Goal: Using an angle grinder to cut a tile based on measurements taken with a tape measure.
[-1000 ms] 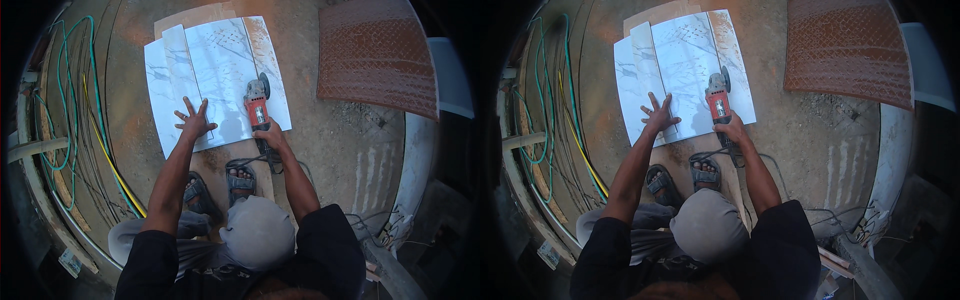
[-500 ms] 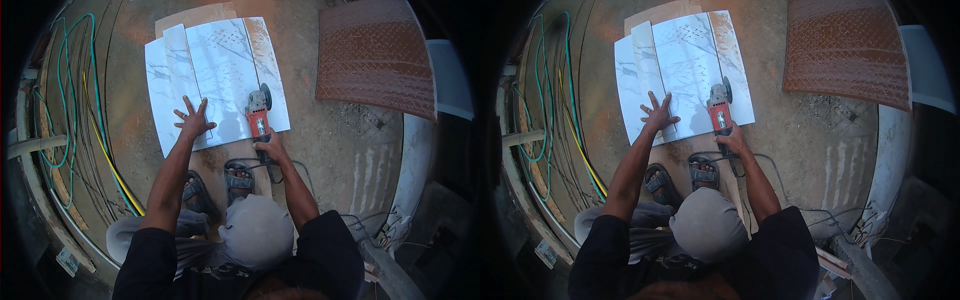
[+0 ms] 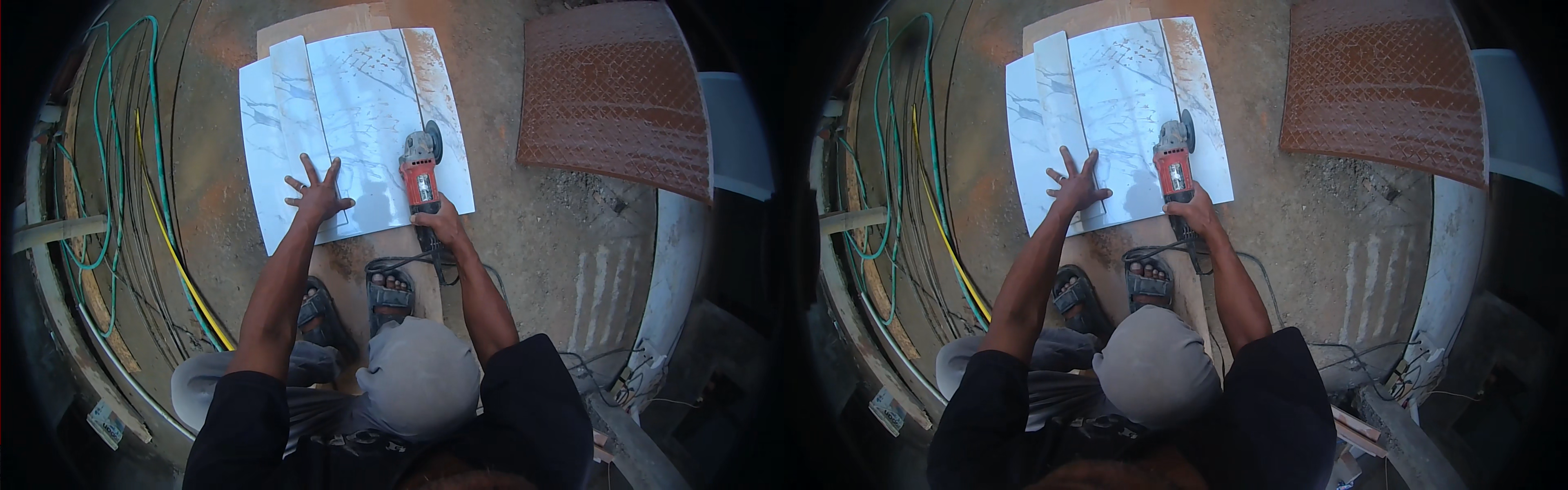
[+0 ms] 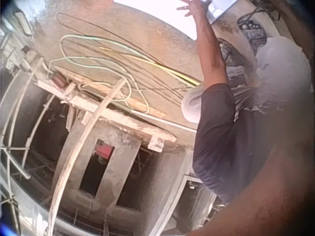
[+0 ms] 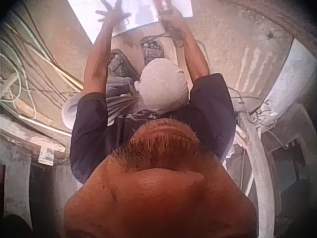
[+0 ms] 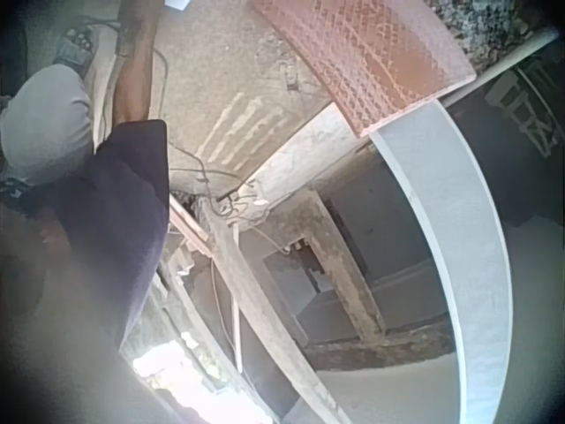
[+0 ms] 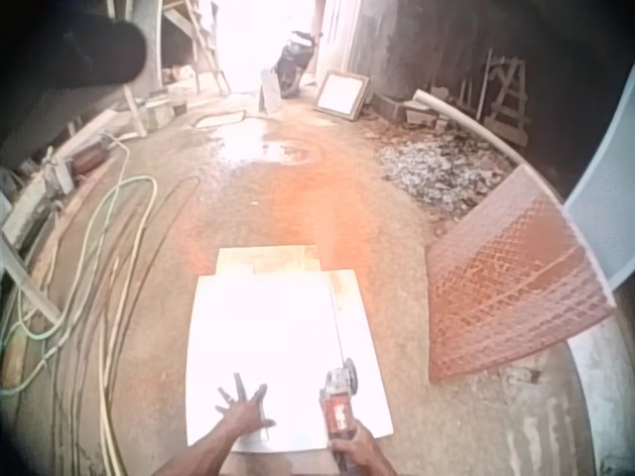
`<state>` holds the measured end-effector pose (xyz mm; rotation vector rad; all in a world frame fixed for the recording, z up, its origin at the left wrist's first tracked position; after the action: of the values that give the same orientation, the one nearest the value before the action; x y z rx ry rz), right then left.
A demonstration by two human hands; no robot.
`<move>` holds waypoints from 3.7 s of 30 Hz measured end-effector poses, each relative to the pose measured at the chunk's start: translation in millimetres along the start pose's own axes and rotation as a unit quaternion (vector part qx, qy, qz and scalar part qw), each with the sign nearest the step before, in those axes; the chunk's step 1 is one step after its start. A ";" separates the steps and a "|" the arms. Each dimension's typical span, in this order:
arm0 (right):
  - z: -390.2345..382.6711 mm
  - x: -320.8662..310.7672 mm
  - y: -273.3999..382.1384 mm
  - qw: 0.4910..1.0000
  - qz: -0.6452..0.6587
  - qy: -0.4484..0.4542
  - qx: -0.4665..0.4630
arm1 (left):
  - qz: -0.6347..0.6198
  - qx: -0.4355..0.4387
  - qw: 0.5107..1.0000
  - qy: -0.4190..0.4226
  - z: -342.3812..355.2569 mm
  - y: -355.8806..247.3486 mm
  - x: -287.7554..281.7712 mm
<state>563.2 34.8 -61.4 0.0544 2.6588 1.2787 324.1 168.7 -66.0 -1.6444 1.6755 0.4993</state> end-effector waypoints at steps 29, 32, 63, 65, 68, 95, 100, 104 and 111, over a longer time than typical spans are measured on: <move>-2.2 1.3 -11.6 1.000 -0.016 -0.007 -0.006 | 0.007 0.001 1.000 -0.006 1.7 1.0 1.5; 1.4 1.8 -8.8 1.000 -0.020 -0.004 0.002 | 0.002 0.004 1.000 -0.004 2.1 1.3 2.2; -30.3 3.8 -37.5 1.000 -0.001 0.004 0.010 | -0.021 -0.003 1.000 0.002 0.9 2.0 1.7; -42.9 4.3 -43.6 1.000 0.003 0.019 0.008 | -0.019 0.001 1.000 0.001 1.4 0.8 1.8; -64.5 3.0 -53.6 1.000 -0.003 -0.003 0.017 | 0.005 0.000 1.000 -0.002 1.6 1.0 1.6; -82.8 3.3 -61.0 1.000 0.012 -0.001 0.022 | -0.002 0.003 1.000 -0.007 -0.3 0.1 1.2; -54.7 4.8 -53.2 1.000 -0.004 -0.002 0.011 | -0.002 0.006 1.000 -0.006 0.4 0.6 1.3; -51.1 4.3 -57.6 1.000 -0.004 -0.010 0.012 | -0.003 0.007 1.000 -0.009 0.8 0.6 2.0; -93.0 3.0 -74.7 0.999 -0.005 0.011 0.039 | -0.003 0.008 1.000 -0.013 1.2 1.0 1.7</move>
<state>546.6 -83.3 -63.3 0.0385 2.7222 1.1793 323.6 168.4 -68.2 -1.6255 1.6511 0.5002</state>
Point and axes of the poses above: each hand's wrist, its own z-axis towards the middle knuckle, its own x-axis out of the palm, y = z × x, the point moved 6 cm from there along z, towards the middle knuckle, and after that the axes turned 3 degrees about x, right-handed, at the moved point
